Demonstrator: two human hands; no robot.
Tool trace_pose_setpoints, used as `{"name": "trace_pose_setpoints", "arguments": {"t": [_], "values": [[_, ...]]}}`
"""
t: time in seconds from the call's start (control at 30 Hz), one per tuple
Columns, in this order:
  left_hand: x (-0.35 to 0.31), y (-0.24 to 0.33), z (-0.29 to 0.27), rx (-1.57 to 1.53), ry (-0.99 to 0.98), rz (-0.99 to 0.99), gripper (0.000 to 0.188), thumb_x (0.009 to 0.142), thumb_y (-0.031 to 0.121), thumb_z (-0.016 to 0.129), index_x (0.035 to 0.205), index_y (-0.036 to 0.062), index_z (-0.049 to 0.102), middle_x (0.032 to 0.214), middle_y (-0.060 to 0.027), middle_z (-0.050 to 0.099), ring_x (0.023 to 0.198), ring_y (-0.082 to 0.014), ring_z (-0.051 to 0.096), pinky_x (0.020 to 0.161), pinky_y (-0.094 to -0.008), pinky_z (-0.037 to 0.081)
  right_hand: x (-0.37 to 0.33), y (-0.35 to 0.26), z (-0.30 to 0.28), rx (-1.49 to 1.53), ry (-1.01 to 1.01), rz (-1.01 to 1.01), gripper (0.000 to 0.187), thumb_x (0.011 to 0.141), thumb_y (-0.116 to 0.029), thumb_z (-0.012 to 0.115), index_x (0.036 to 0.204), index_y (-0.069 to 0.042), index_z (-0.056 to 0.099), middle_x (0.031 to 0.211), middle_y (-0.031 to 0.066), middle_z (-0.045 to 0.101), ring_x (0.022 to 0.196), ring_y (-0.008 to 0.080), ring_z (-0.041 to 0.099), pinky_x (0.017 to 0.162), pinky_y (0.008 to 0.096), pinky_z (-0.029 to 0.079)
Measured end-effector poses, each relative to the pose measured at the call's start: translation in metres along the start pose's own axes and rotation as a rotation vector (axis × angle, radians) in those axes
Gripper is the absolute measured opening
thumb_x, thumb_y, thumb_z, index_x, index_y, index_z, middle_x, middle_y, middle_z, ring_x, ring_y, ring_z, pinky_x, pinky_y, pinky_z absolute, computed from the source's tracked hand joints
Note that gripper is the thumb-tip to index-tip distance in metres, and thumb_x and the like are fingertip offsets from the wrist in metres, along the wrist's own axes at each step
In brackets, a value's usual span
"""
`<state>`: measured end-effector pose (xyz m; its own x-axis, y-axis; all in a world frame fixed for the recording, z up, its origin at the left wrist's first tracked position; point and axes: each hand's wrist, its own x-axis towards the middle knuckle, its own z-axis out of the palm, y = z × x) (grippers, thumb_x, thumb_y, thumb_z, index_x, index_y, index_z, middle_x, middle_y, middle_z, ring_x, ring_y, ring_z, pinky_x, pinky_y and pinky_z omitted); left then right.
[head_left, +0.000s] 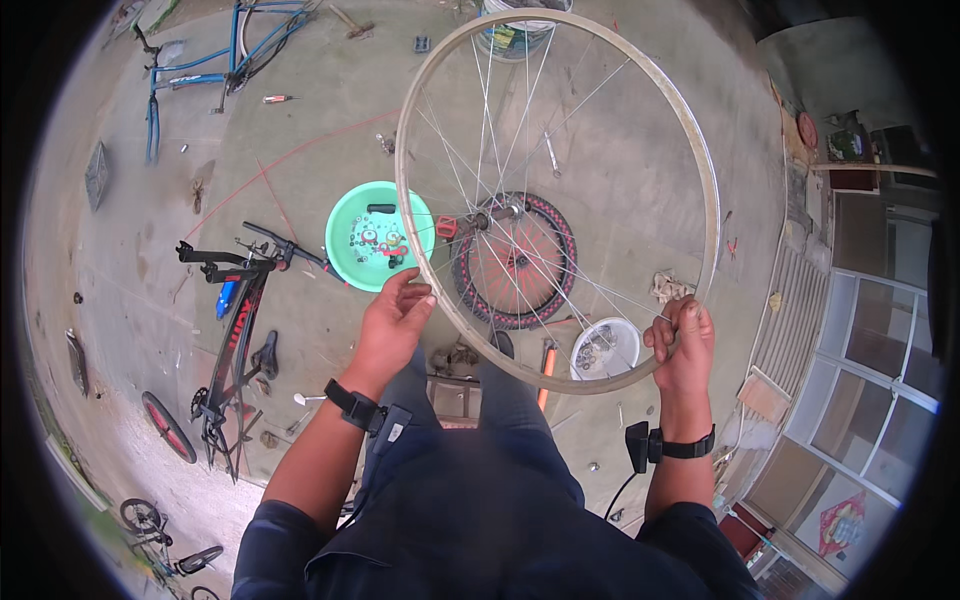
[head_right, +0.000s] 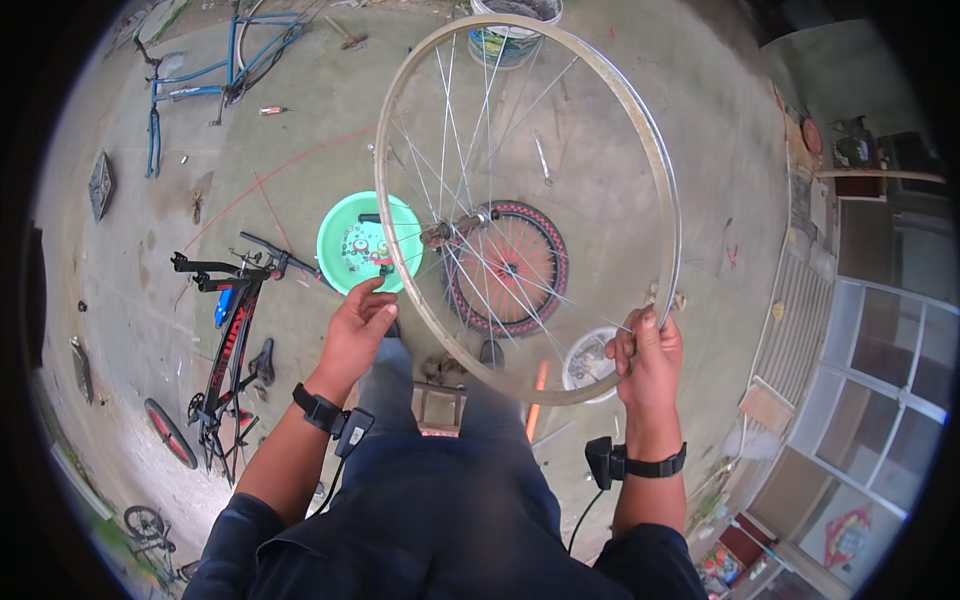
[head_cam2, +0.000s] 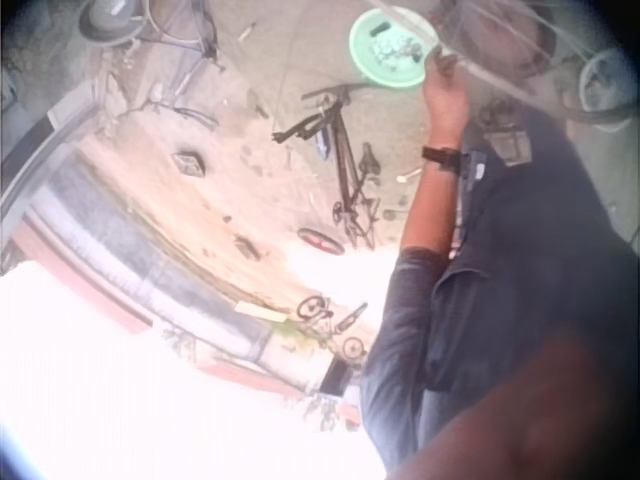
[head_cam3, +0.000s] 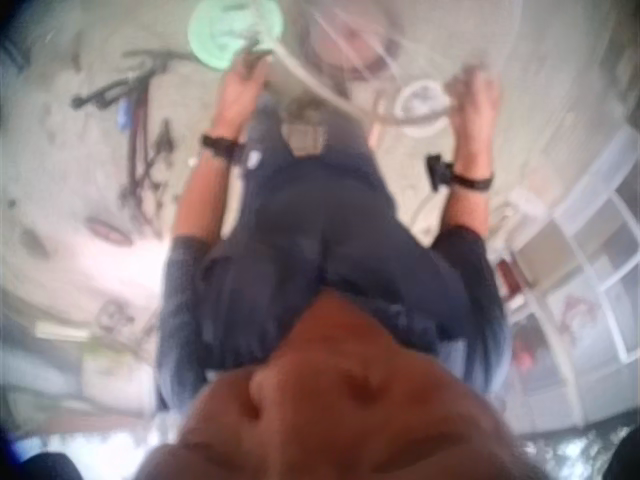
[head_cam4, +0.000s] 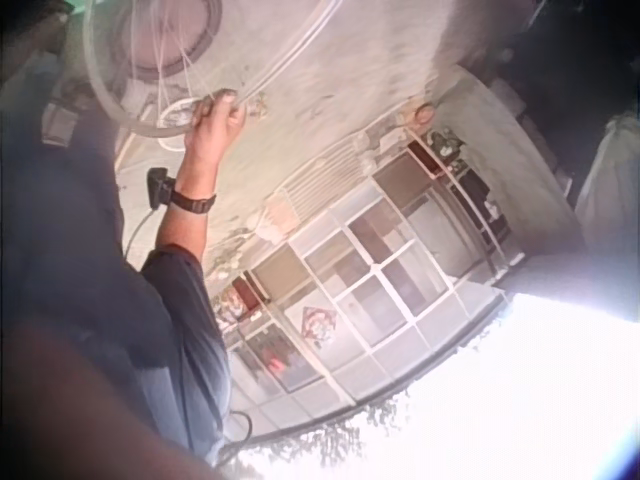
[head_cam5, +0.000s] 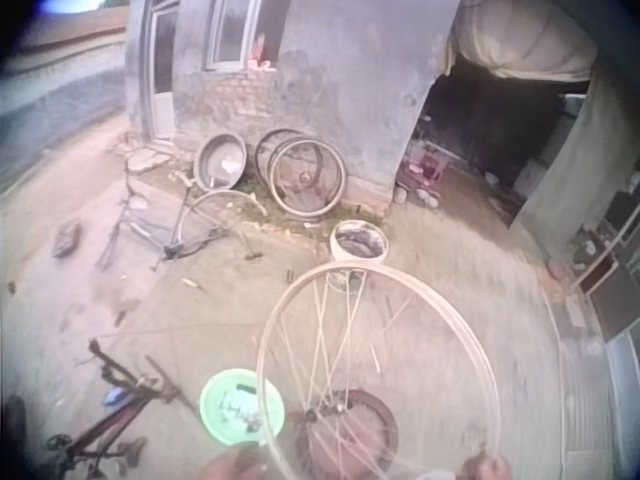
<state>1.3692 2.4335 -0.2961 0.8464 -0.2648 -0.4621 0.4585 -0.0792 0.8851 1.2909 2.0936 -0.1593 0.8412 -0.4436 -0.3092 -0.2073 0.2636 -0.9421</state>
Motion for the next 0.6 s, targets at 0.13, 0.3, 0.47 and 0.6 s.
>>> {"name": "trace_pose_setpoints", "arguments": {"t": [0.13,0.3,0.47,0.6], "values": [[0.044,-0.017,0.025,0.073,0.020,0.084,0.052,0.090,0.007,0.066,0.137,0.0003,0.045,0.113,-0.0138,0.064,0.101,-0.0177,0.063,0.083,-0.0293,0.053,0.006,0.036,-0.011,0.013,-0.016,0.010,0.029,0.099,-0.032,0.059,0.082,-0.010,0.049,0.062,0.0004,0.044,0.045,0.0092,0.041,0.053,0.0274,0.043],[0.088,-0.082,0.067,0.228,0.095,0.164,0.054,0.086,0.005,0.070,0.135,0.0005,0.047,0.110,-0.0139,0.065,0.094,-0.0176,0.066,0.077,-0.0292,0.054,0.022,0.098,-0.051,0.013,-0.054,0.040,0.034,0.096,-0.034,0.062,0.080,-0.008,0.048,0.064,0.0009,0.044,0.046,0.0087,0.042,0.052,0.0271,0.043],[0.117,-0.160,0.092,0.266,0.147,0.167,0.043,0.085,0.004,0.072,0.125,0.0005,0.056,0.102,-0.0119,0.067,0.088,-0.0165,0.067,0.074,-0.0285,0.055,0.031,0.166,-0.090,0.044,-0.081,0.046,0.036,0.095,-0.036,0.064,0.079,-0.008,0.048,0.066,0.0010,0.045,0.047,0.0082,0.043,0.052,0.0267,0.043],[0.134,-0.209,0.109,0.348,0.147,0.239,0.033,0.086,0.004,0.072,0.117,0.0013,0.060,0.096,-0.0100,0.067,0.082,-0.0155,0.067,0.074,-0.0284,0.055,0.040,0.206,-0.118,0.082,-0.072,0.075,0.038,0.091,-0.036,0.069,0.077,-0.008,0.047,0.066,0.0007,0.044,0.048,0.0087,0.044,0.052,0.0266,0.044]]}}
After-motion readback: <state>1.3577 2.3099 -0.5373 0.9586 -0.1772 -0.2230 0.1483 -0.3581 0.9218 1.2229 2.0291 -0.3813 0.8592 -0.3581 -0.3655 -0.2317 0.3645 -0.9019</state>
